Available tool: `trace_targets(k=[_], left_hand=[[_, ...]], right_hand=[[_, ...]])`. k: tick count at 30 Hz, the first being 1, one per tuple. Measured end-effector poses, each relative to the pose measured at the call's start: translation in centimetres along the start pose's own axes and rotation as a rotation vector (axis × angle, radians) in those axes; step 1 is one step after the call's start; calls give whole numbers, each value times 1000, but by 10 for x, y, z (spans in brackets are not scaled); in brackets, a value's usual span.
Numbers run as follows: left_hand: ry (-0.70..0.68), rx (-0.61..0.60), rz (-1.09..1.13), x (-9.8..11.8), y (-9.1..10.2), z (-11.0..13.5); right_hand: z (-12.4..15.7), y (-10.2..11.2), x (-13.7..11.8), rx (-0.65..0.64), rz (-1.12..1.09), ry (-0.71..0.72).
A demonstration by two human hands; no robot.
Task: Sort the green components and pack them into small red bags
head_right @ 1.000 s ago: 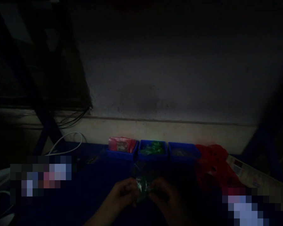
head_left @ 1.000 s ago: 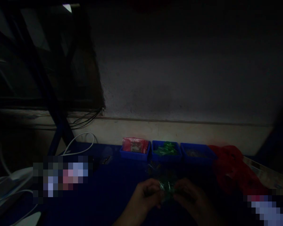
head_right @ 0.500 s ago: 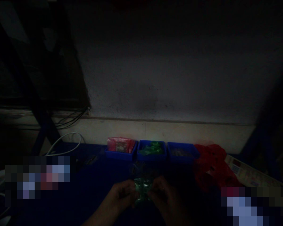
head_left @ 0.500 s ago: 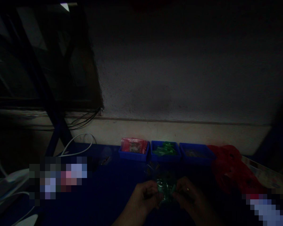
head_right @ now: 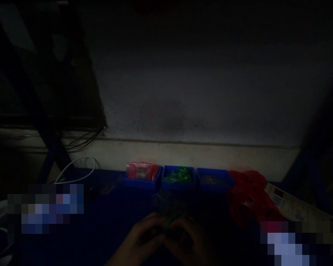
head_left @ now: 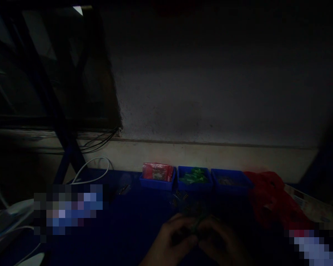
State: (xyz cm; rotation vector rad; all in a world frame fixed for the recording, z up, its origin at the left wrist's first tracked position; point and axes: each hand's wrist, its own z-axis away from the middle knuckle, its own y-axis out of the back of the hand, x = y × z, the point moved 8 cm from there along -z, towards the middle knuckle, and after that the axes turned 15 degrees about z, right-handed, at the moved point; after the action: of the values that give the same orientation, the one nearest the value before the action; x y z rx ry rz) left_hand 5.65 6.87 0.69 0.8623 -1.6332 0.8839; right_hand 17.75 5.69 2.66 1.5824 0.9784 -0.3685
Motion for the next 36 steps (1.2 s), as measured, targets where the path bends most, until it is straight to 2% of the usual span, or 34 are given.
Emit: trace_targets(k=[3, 6, 8, 10, 12, 14, 15, 17, 20, 24, 28, 32, 34, 35, 36], left_hand=[[-44, -66, -17, 10, -6, 2], [-59, -224, -63, 19, -22, 3], [-54, -247, -76, 20, -25, 1], [-37, -161, -76, 15, -17, -3], [-16, -9, -41, 7, -2, -6], [18, 132, 61, -4, 12, -7], [49, 164, 111, -9, 16, -7], [128, 141, 150, -16, 14, -8], [220, 65, 96, -19, 5, -7], [195, 108, 73, -12, 7, -8], [99, 216, -79, 6, 30, -12], [-142, 311, -425, 54, 55, -26], [-282, 291, -699, 77, 54, -40], [-330, 265, -840, 83, 49, -49], [-340, 251, -885, 84, 46, -59]], right_hand=[[2, 1, 9, 65, 90, -45], [4, 4, 20, 151, 114, -113], [5, 5, 24, 171, 88, -153], [4, 5, 26, 147, 20, -189], [4, 4, 27, 111, -79, -218], [4, 4, 29, 83, -165, -243], [3, 4, 29, 73, -195, -252], [3, 4, 30, 67, -231, -252], [2, 5, 30, 56, -230, -249], [4, 2, 32, 29, -200, -308], [1, 0, 29, 18, -22, -217], [-1, -2, 31, 67, 388, -54], [-1, -8, 32, 44, 555, 20], [0, -10, 33, 32, 613, 50], [0, -11, 33, 25, 654, 75]])
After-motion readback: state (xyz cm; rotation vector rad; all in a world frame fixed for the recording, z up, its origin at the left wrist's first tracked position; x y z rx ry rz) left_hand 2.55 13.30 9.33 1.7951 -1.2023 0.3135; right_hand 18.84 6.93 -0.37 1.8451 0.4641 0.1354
